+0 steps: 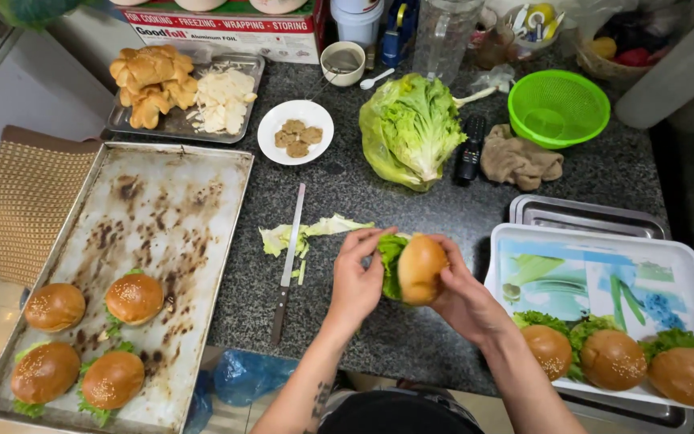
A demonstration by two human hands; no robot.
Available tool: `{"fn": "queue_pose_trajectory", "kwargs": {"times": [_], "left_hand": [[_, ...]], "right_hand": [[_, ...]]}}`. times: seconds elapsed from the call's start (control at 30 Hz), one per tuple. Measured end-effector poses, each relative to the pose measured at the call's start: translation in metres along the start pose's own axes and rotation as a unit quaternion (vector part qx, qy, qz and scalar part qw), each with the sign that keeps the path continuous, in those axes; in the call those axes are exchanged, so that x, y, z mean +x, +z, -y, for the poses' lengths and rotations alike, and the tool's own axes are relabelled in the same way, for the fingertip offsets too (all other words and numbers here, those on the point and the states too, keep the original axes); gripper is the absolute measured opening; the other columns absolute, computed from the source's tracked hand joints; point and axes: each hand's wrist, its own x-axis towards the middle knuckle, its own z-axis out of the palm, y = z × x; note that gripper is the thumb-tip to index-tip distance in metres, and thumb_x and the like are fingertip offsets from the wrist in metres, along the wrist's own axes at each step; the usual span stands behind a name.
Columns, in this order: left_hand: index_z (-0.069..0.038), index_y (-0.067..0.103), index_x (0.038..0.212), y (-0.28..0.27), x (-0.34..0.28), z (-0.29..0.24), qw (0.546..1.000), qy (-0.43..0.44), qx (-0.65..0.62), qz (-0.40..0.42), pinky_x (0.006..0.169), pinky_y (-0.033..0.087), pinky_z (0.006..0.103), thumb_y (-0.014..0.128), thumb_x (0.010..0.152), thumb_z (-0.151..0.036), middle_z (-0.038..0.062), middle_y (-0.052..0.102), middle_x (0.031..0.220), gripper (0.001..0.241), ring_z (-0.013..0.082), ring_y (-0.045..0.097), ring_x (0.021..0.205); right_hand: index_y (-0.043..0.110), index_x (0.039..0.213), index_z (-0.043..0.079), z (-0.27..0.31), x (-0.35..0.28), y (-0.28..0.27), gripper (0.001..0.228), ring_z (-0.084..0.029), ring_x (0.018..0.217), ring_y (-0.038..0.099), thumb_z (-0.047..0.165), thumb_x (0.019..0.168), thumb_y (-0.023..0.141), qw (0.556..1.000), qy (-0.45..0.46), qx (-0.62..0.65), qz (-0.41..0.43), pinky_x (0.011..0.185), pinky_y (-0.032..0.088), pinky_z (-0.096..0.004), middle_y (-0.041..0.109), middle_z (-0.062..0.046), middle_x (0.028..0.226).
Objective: Preparing hamburgers by adding lettuce to the buns and arranging them on trays.
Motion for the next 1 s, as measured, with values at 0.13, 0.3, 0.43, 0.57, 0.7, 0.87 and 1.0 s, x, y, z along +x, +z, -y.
{"fn": "queue_pose_trajectory", "kwargs": {"times": [0.13, 0.3, 0.43, 0.57, 0.7, 0.87, 1.0], "left_hand": [[-0.025, 0.081, 0.119, 0.005, 0.008, 0.022, 1.0, -0.011, 0.016, 0.011, 0.09, 0.059, 0.0373, 0.067, 0.09, 0.0, 0.008, 0.071, 0.108, 0.041, 0.028, 0.071, 0.105], [-0.03, 0.081, 0.114, 0.004, 0.014, 0.025, 0.998, -0.057, 0.0, 0.034, 0.083, 0.06, 0.0303, 0.072, 0.087, -0.004, 0.002, 0.077, 0.102, 0.039, 0.0168, 0.073, 0.091], [-0.009, 0.07, 0.131, -0.001, 0.018, -0.006, 0.966, -0.212, -0.148, 0.019, 0.078, 0.063, 0.0341, 0.058, 0.1, -0.013, 0.015, 0.075, 0.103, 0.033, 0.0207, 0.074, 0.088], [0.001, 0.048, 0.149, 0.001, 0.011, -0.021, 0.937, -0.272, -0.209, 0.073, 0.094, 0.056, 0.0507, 0.05, 0.106, -0.039, 0.028, 0.069, 0.122, 0.059, 0.0332, 0.067, 0.116], [0.0, 0.035, 0.158, 0.034, 0.001, 0.012, 0.948, -0.191, -0.18, 0.181, 0.096, 0.056, 0.044, 0.069, 0.098, -0.033, 0.026, 0.067, 0.123, 0.076, 0.0305, 0.065, 0.115], [-0.008, 0.022, 0.164, 0.09, 0.008, -0.001, 0.932, -0.183, -0.207, 0.237, 0.101, 0.054, 0.0495, 0.09, 0.077, -0.032, 0.033, 0.056, 0.137, 0.113, 0.0428, 0.06, 0.126], [-0.01, 0.025, 0.164, 0.143, 0.014, 0.0, 0.914, -0.207, -0.202, 0.285, 0.096, 0.058, 0.0407, 0.094, 0.073, -0.029, 0.025, 0.064, 0.129, 0.116, 0.0324, 0.066, 0.116]], "right_hand": [[0.044, 0.142, 0.019, -0.002, -0.001, -0.003, 0.055, -0.031, 0.109, 0.066, 0.023, 0.089, 0.061, 0.999, 0.025, -0.034, 0.015, 0.094, 0.055, -0.055, 0.058, -0.017, 0.13], [0.04, 0.146, 0.017, 0.002, -0.005, 0.005, 0.059, -0.031, 0.108, 0.066, 0.017, 0.091, 0.062, 0.997, 0.006, -0.076, 0.012, 0.095, 0.055, -0.053, 0.058, -0.02, 0.13], [0.031, 0.154, 0.024, 0.011, -0.009, 0.02, 0.075, -0.036, 0.118, 0.062, 0.013, 0.087, 0.063, 0.996, -0.001, -0.067, -0.066, 0.098, 0.053, -0.053, 0.053, -0.023, 0.139], [0.028, 0.154, 0.023, 0.027, -0.015, 0.03, 0.072, -0.039, 0.126, 0.053, 0.011, 0.089, 0.056, 0.987, -0.034, -0.014, -0.159, 0.105, 0.045, -0.058, 0.046, -0.023, 0.146], [0.026, 0.156, 0.023, 0.032, -0.023, 0.029, 0.076, -0.037, 0.129, 0.051, 0.009, 0.088, 0.057, 0.979, -0.073, 0.003, -0.188, 0.105, 0.044, -0.058, 0.043, -0.019, 0.148], [0.023, 0.158, 0.023, 0.042, -0.048, -0.004, 0.083, -0.027, 0.119, 0.056, 0.005, 0.088, 0.064, 0.962, -0.146, -0.042, -0.225, 0.102, 0.048, -0.046, 0.051, -0.015, 0.136], [0.02, 0.16, 0.023, 0.067, -0.083, -0.048, 0.094, -0.031, 0.118, 0.059, 0.009, 0.083, 0.074, 0.948, -0.167, -0.085, -0.257, 0.102, 0.05, -0.049, 0.056, -0.018, 0.131]]}}
